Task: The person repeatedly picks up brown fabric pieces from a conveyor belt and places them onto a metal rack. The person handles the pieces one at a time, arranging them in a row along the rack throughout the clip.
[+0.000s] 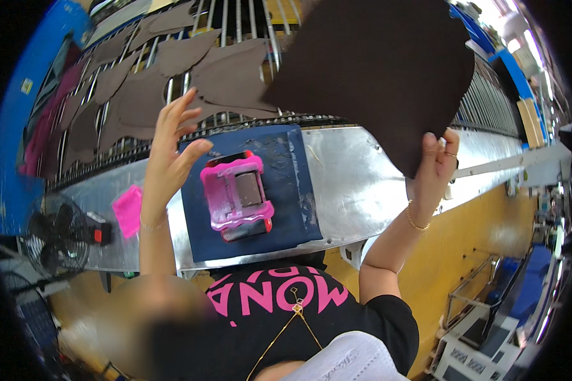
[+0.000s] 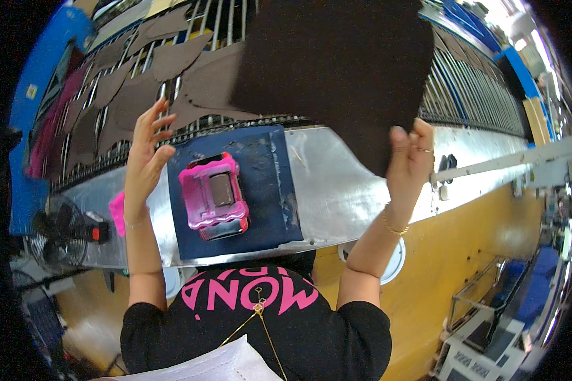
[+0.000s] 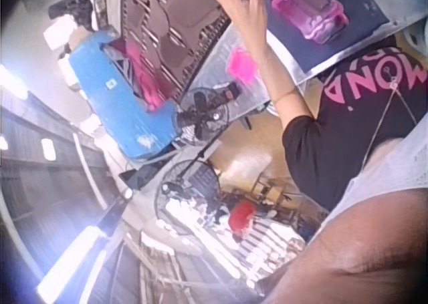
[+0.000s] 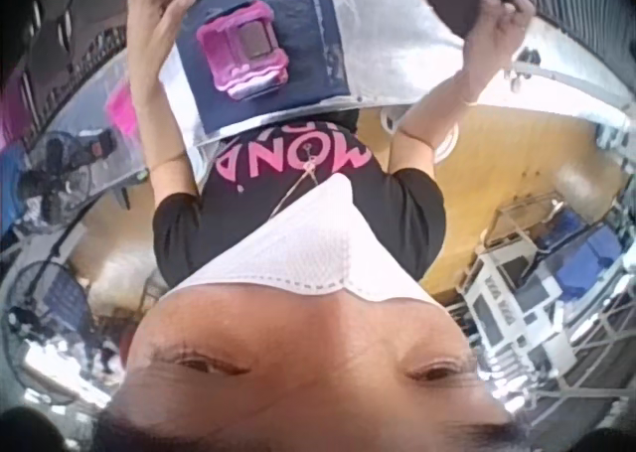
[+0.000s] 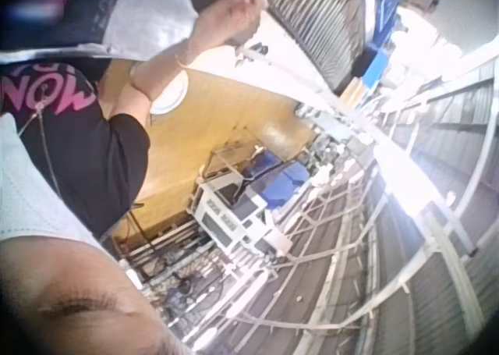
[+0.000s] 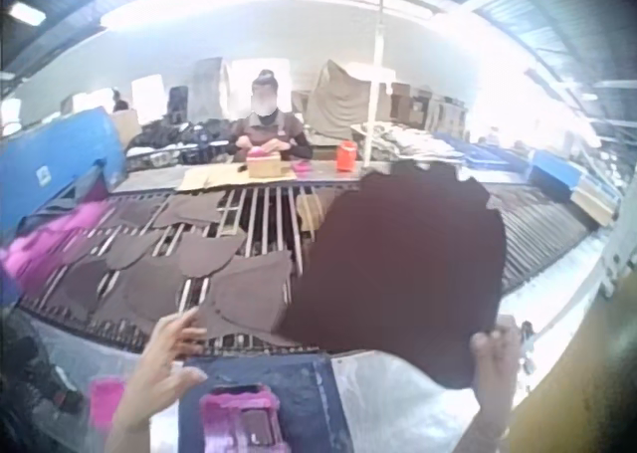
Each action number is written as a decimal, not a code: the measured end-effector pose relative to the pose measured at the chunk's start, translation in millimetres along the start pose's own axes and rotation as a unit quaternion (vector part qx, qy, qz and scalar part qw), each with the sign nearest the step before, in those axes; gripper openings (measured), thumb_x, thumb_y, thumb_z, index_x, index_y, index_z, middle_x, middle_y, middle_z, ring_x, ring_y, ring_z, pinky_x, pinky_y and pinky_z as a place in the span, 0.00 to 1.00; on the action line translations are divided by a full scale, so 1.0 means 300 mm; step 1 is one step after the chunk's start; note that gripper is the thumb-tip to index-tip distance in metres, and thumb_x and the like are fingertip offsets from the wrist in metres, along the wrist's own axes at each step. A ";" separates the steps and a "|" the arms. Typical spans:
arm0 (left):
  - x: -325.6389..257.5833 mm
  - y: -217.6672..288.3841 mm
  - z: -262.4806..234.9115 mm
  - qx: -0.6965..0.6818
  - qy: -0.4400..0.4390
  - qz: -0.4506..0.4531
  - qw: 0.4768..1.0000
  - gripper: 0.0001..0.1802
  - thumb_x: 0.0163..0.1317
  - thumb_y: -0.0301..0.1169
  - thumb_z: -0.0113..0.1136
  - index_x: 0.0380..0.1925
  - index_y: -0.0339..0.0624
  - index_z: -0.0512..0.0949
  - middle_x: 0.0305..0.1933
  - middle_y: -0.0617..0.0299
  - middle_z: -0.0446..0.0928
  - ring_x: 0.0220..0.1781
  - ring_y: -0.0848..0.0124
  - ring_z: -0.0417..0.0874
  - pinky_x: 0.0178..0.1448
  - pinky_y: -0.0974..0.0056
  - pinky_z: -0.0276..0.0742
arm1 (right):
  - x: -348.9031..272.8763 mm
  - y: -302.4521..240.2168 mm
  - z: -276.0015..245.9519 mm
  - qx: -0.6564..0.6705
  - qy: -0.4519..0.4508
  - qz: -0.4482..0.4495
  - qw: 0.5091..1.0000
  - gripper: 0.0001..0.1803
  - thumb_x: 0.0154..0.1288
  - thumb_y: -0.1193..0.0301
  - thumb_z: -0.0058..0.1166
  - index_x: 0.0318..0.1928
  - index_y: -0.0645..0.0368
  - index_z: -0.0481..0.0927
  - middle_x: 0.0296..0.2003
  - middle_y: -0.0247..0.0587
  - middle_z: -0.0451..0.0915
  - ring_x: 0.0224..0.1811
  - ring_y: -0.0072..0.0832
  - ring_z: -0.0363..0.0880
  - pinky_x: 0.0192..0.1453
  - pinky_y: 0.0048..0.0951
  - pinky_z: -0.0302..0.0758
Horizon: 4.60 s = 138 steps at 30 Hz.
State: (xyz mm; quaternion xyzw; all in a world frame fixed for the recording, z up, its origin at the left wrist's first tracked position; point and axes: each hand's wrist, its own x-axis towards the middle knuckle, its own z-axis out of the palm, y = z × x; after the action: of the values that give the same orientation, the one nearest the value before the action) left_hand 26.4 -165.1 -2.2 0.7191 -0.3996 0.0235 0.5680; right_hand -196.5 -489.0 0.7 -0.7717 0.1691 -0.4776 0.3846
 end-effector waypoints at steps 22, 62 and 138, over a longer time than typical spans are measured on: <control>-0.382 0.073 -0.449 0.086 0.080 -0.210 0.971 0.02 0.61 0.22 0.59 0.32 0.33 0.77 0.25 0.67 0.75 0.22 0.81 0.77 0.25 0.76 0.69 | -0.215 -0.154 0.511 0.045 -0.412 -0.149 0.898 0.04 0.51 0.75 0.66 0.27 0.60 0.83 0.18 0.42 0.74 0.21 0.38 0.73 0.25 0.34 0.68; 0.733 0.258 0.232 0.428 0.006 0.524 0.737 0.10 0.52 0.33 0.55 0.25 0.41 0.83 0.46 0.55 0.70 0.54 0.59 0.69 0.55 0.50 0.67 | 0.152 0.057 0.256 0.007 -0.263 0.141 0.954 0.14 0.68 0.68 0.54 0.49 0.65 0.76 0.27 0.32 0.79 0.22 0.13 0.73 0.23 0.14 0.67; -0.261 -0.324 -0.177 0.098 0.121 -0.198 0.968 0.32 0.63 0.31 0.61 0.66 0.47 0.61 0.63 0.57 0.58 0.52 0.69 0.74 0.54 0.64 0.71 | -0.247 0.682 -0.422 -0.494 0.036 0.472 0.729 0.41 0.41 0.50 0.73 0.47 0.72 0.77 0.43 0.61 0.81 0.49 0.49 0.79 0.55 0.40 0.73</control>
State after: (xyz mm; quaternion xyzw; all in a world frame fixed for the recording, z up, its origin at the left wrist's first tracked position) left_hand 54.0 -74.3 -99.0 0.8278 -0.1731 0.0362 0.5325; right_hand -320.5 -629.4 -167.4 -0.6554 0.7377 -0.1106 0.1184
